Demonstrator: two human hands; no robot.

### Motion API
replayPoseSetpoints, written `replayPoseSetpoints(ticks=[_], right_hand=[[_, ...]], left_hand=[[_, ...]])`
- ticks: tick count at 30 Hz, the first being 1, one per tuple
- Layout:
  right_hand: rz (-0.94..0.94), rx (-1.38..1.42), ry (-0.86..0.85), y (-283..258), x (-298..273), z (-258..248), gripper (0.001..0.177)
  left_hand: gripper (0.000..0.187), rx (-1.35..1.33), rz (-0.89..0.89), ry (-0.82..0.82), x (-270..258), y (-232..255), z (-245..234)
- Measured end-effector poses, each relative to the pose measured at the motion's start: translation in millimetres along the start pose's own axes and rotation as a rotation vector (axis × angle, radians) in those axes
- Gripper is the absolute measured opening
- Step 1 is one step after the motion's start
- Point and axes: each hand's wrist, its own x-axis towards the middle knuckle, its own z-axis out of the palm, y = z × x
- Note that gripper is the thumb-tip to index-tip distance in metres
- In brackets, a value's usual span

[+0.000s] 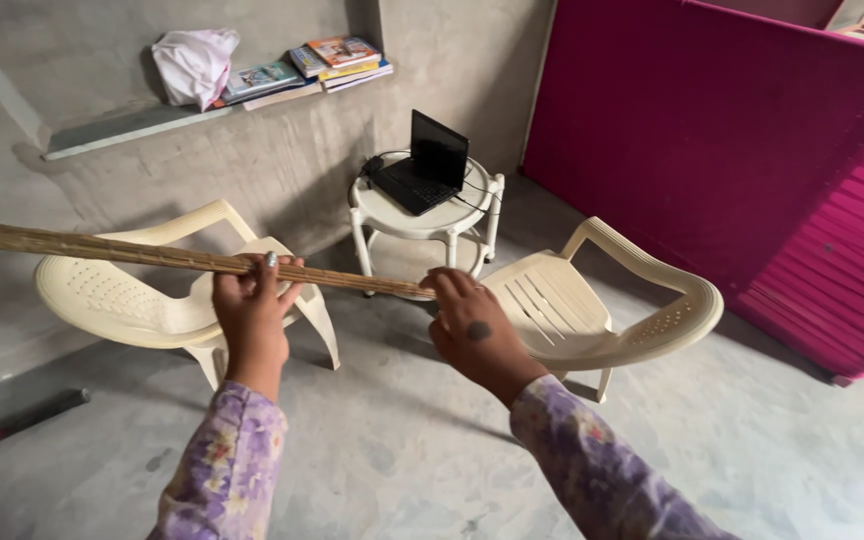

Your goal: The person uses a broom to dust a plastic chair and a wall shelf, then moves several books and notebooks from the shelf onto the chair. A laptop remains on a small table nearby.

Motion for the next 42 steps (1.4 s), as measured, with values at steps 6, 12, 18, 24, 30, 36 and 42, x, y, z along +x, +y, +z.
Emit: replayPoseSetpoints(ticks=[6,12,18,24,30,36,42], right_hand=[[-0.083,-0.087,-0.102,-21.7,33.3,24.7,0.046],[-0.214,-0.12,-0.066,-19.7,79.5,64.8,0.048],[-0.052,-0.146,-0.036,-30.4,146.9,110.7,0.037],[-0.08,-0.254,-0.068,-49.9,214.2,131.0,0.029],[0.178,-0.446,-0.281,-30.4,258.0,161.1,0.043],[0.33,-0.337,-0.318,-45.8,282.2,180.6,0.034],[-0.096,0.025,-0.133,15.7,290.5,288.5,0.021]], left_hand=[[0.02,-0.023,-0.059,0.023,8.7,-13.6,-1.8],[0.019,-0.092,-0.11,-0.065,42.8,-54.2,-11.2],[0.027,0.077,-0.274,-0.164,93.1,-85.0,-3.1],[0.042,0.41,-0.402,-0.282,183.8,-96.8,-69.4],[0.037,0.403,-0.451,-0.069,275.1,-106.7,-196.7],[0.038,0.474,-0.496,0.15,329.8,-114.2,-318.6],[0.04,0.534,-0.538,0.293,367.2,-115.7,-367.7]])
